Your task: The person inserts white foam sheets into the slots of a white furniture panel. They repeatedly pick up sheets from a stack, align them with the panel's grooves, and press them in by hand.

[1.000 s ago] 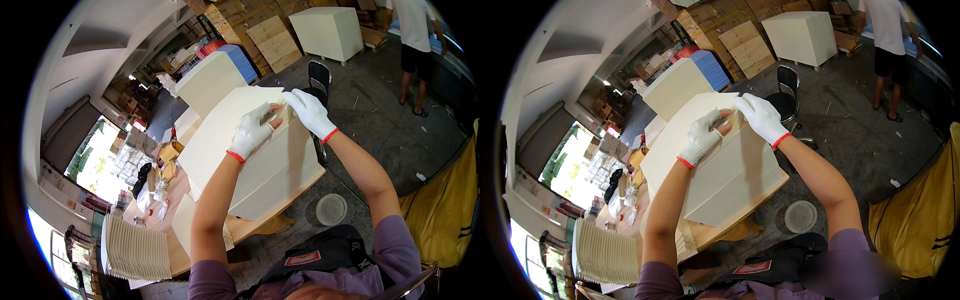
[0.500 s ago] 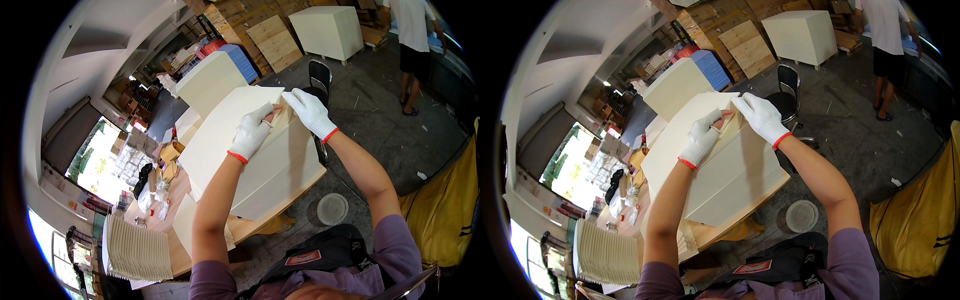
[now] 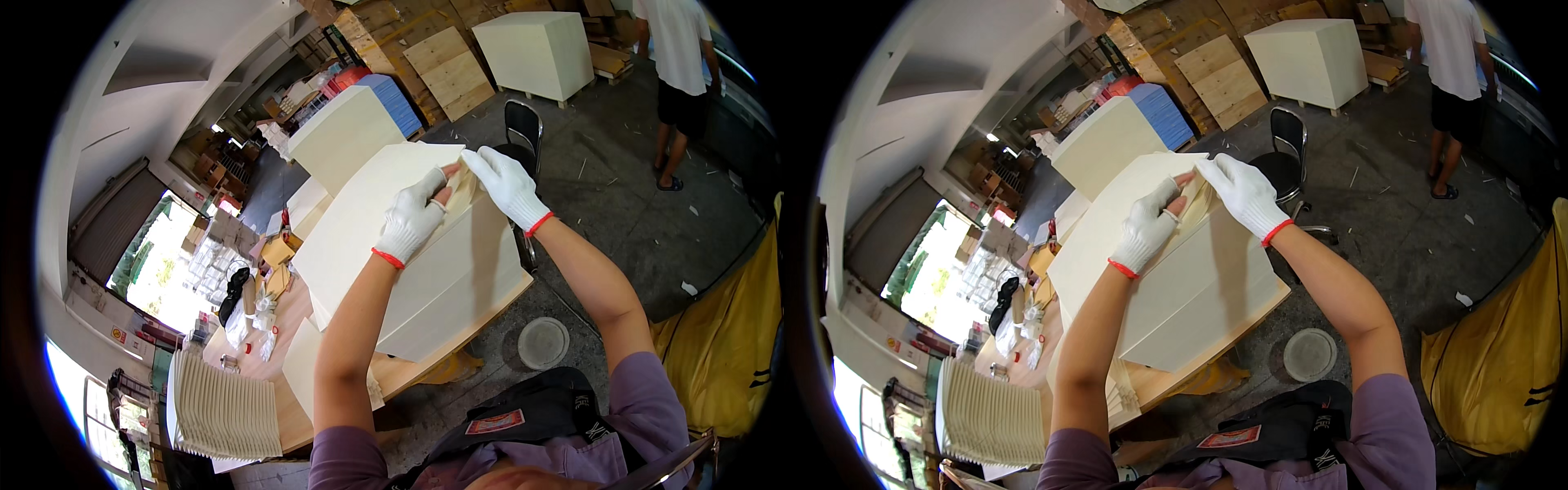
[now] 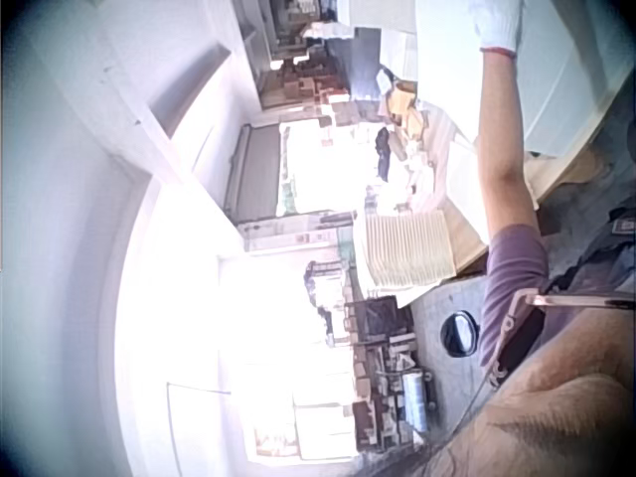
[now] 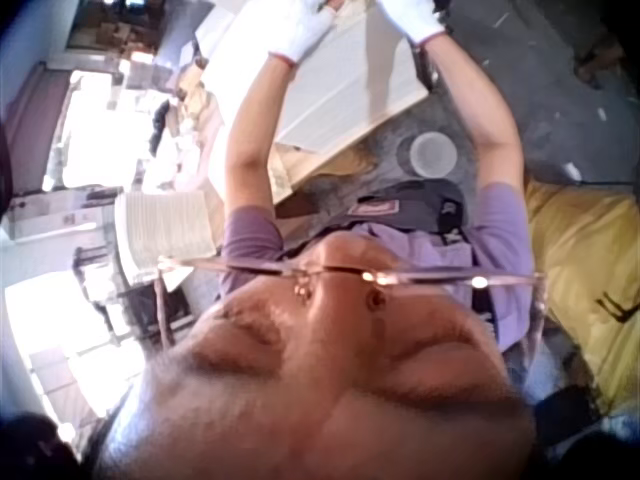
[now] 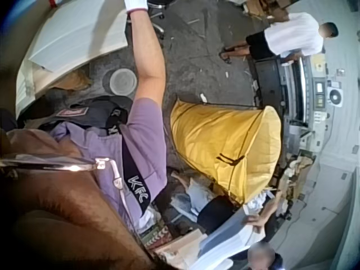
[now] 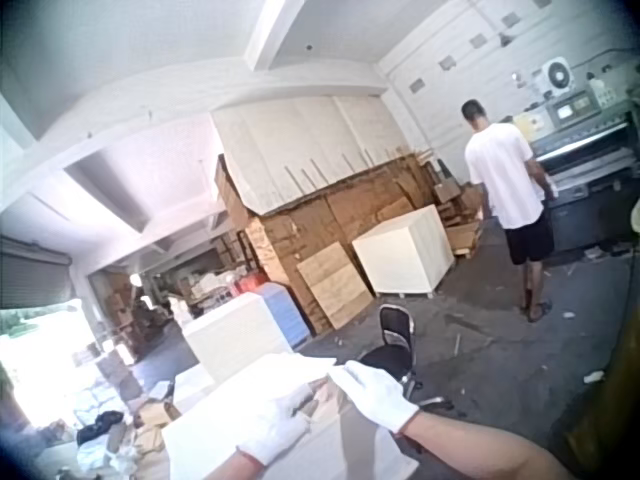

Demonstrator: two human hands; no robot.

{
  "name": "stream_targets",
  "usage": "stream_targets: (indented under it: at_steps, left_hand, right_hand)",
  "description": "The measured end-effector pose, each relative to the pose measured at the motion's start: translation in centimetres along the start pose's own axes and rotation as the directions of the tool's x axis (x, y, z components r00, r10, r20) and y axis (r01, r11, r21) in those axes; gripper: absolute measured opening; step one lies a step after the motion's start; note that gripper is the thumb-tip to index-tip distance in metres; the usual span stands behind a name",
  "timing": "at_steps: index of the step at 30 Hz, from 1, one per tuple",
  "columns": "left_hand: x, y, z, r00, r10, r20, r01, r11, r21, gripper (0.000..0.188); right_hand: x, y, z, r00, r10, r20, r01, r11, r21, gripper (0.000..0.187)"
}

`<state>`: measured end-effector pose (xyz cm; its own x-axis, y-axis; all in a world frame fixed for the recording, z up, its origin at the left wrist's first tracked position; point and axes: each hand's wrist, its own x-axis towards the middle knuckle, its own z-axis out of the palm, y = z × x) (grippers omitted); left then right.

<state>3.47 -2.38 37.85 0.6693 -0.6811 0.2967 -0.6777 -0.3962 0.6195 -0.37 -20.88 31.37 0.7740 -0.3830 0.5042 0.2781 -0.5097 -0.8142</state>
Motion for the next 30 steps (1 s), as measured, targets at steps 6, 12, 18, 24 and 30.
stream_targets:
  at_steps: [6,12,18,24,30]
  left_hand:
    - [0.2,0.2,0.0,0.999,-0.034,0.043,0.026,0.985,0.171,0.027]
    - [0.5,-0.8,0.2,0.999,-0.030,0.044,0.023,0.986,0.167,0.030]
    - [0.3,-0.4,0.0,0.999,0.043,0.032,-0.048,0.977,0.209,0.029]
    - [0.3,-0.1,-0.3,0.999,-0.030,0.042,0.021,0.976,0.219,0.030]
    - [0.4,-1.3,0.3,0.997,0.082,0.010,-0.082,0.965,0.249,0.030]
  right_hand:
    - [0.0,0.5,0.1,1.000,-0.006,-0.005,0.006,1.000,0.007,0.053]
    - [0.0,0.2,0.2,1.000,-0.002,-0.008,0.002,1.000,0.021,0.053]
    - [0.0,0.2,0.2,1.000,0.023,-0.003,-0.022,1.000,0.017,0.054]
    - [0.0,0.1,0.3,0.999,0.033,-0.012,-0.033,0.999,0.023,0.053]
    - [0.0,0.3,0.5,0.999,0.016,-0.032,-0.015,0.999,0.041,0.051]
